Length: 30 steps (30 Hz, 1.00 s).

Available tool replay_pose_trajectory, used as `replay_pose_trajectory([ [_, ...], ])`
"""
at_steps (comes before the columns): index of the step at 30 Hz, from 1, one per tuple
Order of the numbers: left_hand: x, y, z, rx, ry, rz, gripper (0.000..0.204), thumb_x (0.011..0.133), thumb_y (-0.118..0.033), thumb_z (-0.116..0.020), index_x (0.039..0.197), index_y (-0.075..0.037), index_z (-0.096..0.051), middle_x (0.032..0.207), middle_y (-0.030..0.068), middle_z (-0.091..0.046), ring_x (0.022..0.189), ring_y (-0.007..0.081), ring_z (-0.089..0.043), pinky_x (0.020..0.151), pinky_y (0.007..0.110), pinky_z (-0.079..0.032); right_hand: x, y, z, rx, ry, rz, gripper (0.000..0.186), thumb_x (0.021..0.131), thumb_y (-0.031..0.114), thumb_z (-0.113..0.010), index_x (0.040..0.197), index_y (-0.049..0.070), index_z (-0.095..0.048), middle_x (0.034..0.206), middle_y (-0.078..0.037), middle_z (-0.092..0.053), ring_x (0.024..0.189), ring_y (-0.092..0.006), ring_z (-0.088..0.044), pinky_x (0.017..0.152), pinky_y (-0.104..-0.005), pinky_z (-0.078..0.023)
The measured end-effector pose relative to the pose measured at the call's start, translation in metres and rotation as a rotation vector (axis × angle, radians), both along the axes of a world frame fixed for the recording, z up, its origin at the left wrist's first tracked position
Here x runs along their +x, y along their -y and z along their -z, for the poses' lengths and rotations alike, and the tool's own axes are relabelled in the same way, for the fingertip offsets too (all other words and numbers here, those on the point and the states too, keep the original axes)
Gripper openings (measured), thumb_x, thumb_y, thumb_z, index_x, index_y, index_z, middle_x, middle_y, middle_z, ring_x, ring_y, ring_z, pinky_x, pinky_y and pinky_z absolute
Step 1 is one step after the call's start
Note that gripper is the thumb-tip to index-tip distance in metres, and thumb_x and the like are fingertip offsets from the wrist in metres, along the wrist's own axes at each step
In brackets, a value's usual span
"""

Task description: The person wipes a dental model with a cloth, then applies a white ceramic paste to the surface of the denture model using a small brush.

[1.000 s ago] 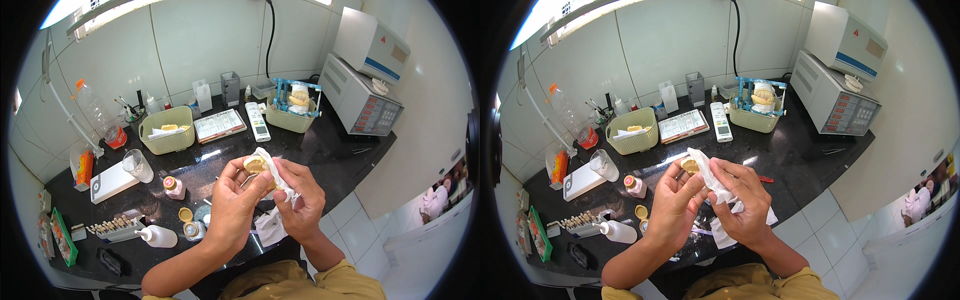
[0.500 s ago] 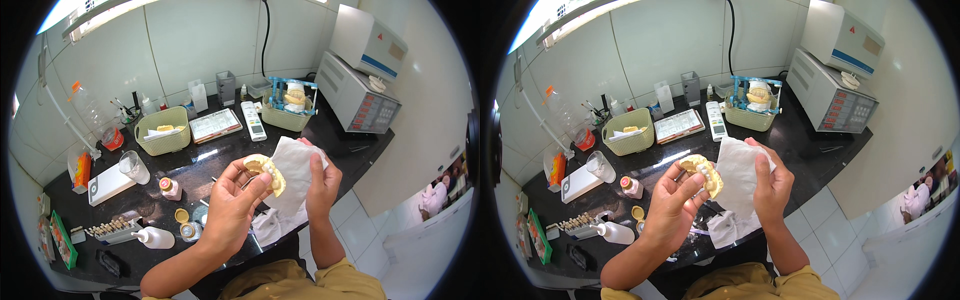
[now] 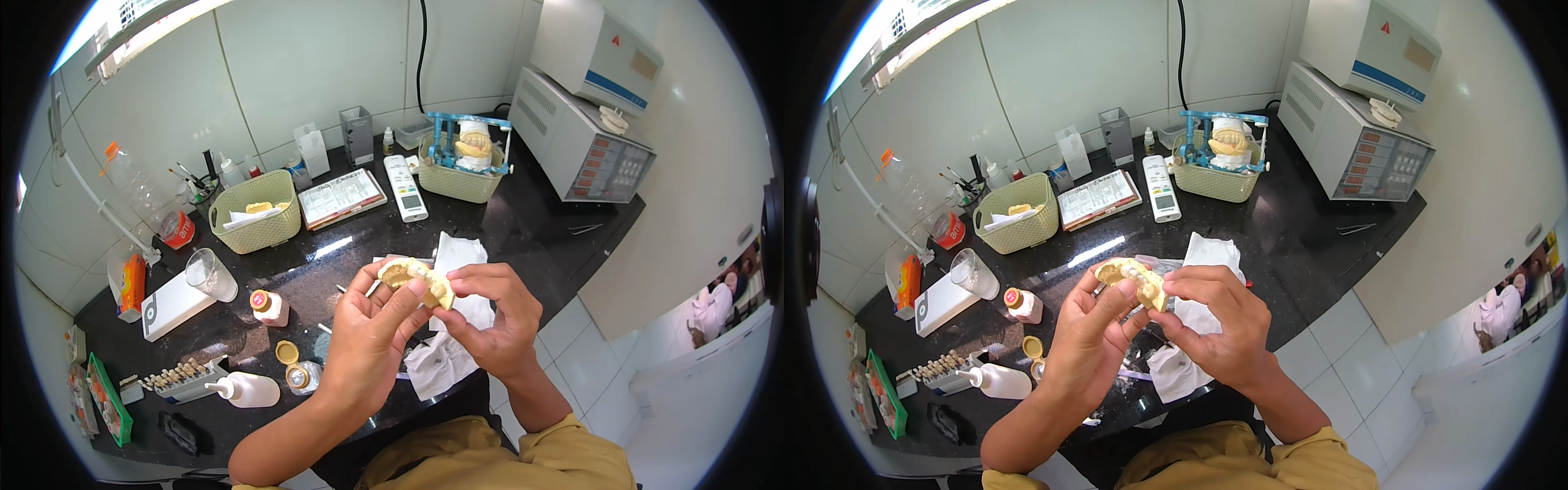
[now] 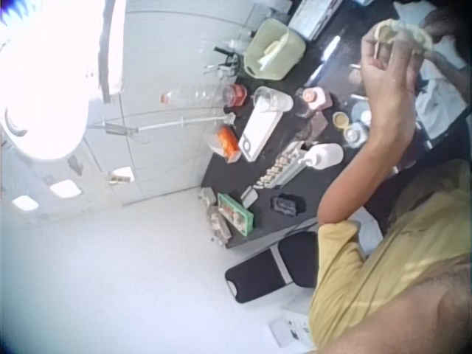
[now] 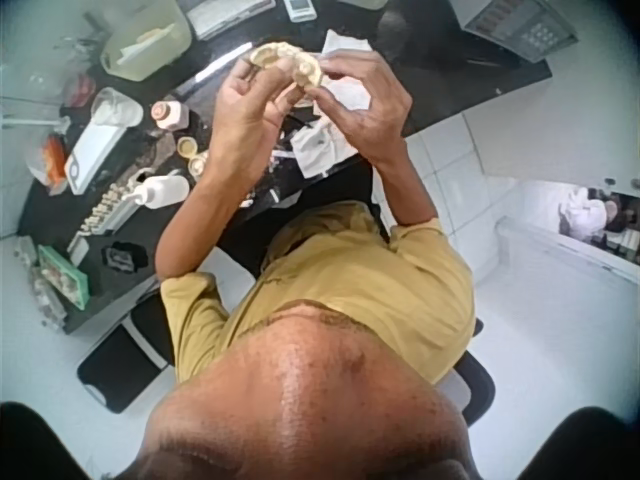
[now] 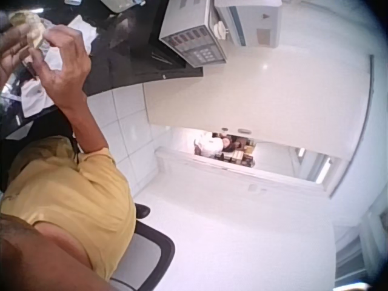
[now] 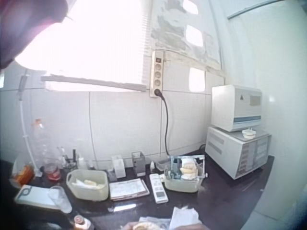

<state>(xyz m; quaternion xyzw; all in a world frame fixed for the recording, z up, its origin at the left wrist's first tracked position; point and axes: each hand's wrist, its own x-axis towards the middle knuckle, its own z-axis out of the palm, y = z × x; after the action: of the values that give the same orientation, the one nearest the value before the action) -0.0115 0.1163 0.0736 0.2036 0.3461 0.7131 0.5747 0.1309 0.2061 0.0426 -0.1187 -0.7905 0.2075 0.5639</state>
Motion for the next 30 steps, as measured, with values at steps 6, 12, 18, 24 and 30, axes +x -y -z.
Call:
replay_pose_trajectory([
  [6, 0.005, 0.003, -0.011, 0.003, 0.057, -0.038, 0.025, 0.095, -0.012, -0.060, 0.112, 0.000, -0.046, 0.110, 0.0121, -0.061, 0.103, 0.0165, -0.062, 0.099, 0.034, -0.050, -0.003, -0.002, -0.002, -0.308, -0.135, -0.038, 0.022, 0.079, 0.005, -0.077, 0.095, -0.004, -0.066, 0.088, -0.012, -0.069, 0.077, -0.0149, -0.068, 0.070, -0.0260, -0.055],
  [12, 0.007, 0.004, -0.010, 0.010, 0.038, -0.044, 0.022, 0.096, -0.013, -0.059, 0.109, 0.001, -0.047, 0.109, 0.0132, -0.061, 0.101, 0.0156, -0.063, 0.100, 0.031, -0.050, 0.001, -0.002, -0.009, -0.381, -0.139, -0.084, 0.023, 0.080, 0.006, -0.077, 0.097, -0.005, -0.065, 0.088, -0.012, -0.069, 0.079, -0.0142, -0.068, 0.075, -0.0271, -0.056],
  [18, 0.008, 0.006, -0.010, 0.023, 0.017, -0.037, 0.025, 0.096, -0.018, -0.059, 0.109, 0.000, -0.048, 0.112, 0.0129, -0.061, 0.104, 0.0167, -0.062, 0.100, 0.032, -0.050, 0.001, 0.000, -0.011, -0.435, -0.156, -0.124, 0.023, 0.082, 0.008, -0.076, 0.097, -0.005, -0.065, 0.088, -0.012, -0.069, 0.080, -0.0146, -0.068, 0.077, -0.0273, -0.056],
  [24, 0.007, 0.009, -0.008, 0.028, -0.040, -0.029, 0.032, 0.096, -0.026, -0.060, 0.114, -0.002, -0.050, 0.117, 0.0118, -0.060, 0.109, 0.0177, -0.060, 0.101, 0.033, -0.047, 0.001, 0.002, -0.012, -0.474, -0.171, -0.164, 0.024, 0.083, 0.010, -0.076, 0.098, -0.005, -0.065, 0.088, -0.012, -0.069, 0.082, -0.0143, -0.068, 0.078, -0.0274, -0.055],
  [30, 0.009, 0.007, -0.010, 0.022, 0.051, -0.026, 0.026, 0.094, -0.017, -0.063, 0.108, 0.000, -0.047, 0.111, 0.0133, -0.061, 0.105, 0.0176, -0.062, 0.100, 0.033, -0.050, 0.004, 0.001, -0.011, -0.499, -0.168, -0.183, 0.024, 0.084, 0.010, -0.075, 0.099, -0.005, -0.065, 0.090, -0.012, -0.068, 0.082, -0.0136, -0.067, 0.077, -0.0268, -0.055],
])
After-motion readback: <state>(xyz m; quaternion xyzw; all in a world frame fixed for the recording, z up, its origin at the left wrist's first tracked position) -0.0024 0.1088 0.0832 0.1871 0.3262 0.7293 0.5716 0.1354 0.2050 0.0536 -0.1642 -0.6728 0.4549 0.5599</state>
